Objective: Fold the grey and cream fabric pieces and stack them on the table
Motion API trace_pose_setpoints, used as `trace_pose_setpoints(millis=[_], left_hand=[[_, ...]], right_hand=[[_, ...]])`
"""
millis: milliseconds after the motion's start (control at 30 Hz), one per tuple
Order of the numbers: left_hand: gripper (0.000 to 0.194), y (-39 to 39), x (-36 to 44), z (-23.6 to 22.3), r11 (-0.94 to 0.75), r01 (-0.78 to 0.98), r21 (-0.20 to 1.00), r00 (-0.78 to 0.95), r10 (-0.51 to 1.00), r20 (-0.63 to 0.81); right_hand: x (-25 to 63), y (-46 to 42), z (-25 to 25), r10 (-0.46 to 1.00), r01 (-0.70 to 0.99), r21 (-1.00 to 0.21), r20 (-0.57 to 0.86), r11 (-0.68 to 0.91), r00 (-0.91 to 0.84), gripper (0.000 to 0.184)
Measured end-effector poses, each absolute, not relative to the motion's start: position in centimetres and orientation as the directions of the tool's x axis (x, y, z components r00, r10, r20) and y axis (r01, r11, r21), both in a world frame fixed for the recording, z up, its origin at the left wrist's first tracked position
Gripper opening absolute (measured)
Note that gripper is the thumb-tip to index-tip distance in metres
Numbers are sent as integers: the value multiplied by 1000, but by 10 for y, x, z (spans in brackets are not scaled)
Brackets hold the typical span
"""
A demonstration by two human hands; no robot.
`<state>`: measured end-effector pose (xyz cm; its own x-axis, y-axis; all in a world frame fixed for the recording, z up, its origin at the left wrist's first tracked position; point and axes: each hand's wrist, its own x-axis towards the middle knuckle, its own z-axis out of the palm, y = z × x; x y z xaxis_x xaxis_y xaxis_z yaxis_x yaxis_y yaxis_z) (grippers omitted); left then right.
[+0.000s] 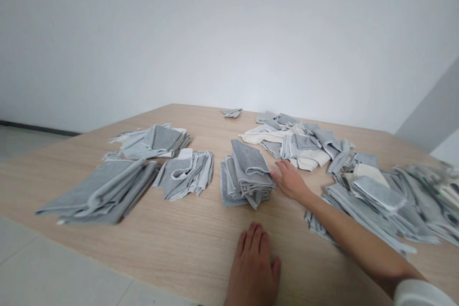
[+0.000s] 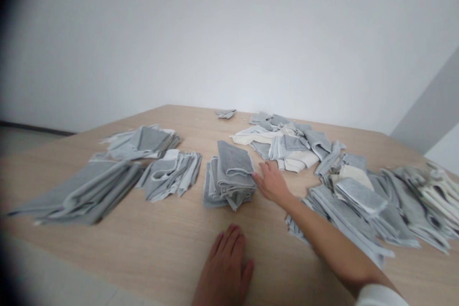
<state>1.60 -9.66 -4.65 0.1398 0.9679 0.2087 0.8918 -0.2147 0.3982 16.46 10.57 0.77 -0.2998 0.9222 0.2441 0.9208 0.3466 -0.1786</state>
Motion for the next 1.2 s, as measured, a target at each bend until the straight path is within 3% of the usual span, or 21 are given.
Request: trace_pose_setpoints(millis=[167, 433, 600, 667, 800, 1033, 1200], left_hand=[[49, -98, 15, -41, -216, 889, 404, 147, 970, 196], [51, -98, 14, -40, -206, 883, 421, 152, 976, 158], [51, -98, 13, -40, -223, 886, 405, 165, 971, 175], [51, -98, 13, -40, -224, 889, 400, 161, 970, 184], [51, -98, 13, -41, -214, 886, 411, 151, 972, 180], [53, -99, 13, -48, -239, 891, 386, 161, 961, 225], [54, -100, 13, -55, -231, 870, 436, 128, 959, 253]], right_hand=[[120, 141, 26, 842, 797, -276, 243, 537, -483, 70], [77, 135, 25, 717, 672, -268, 124, 690, -686, 81], [83, 119, 22, 664, 627, -255, 94, 736, -742, 76], [91, 113, 19, 610, 586, -224, 56, 779, -790, 87], [102, 100, 8, 514, 514, -60, 0, 856, -858, 124], [86, 100, 4, 529, 532, 91, 61, 842, -847, 91], [70, 104, 8, 522, 528, 167, 79, 833, -849, 68]])
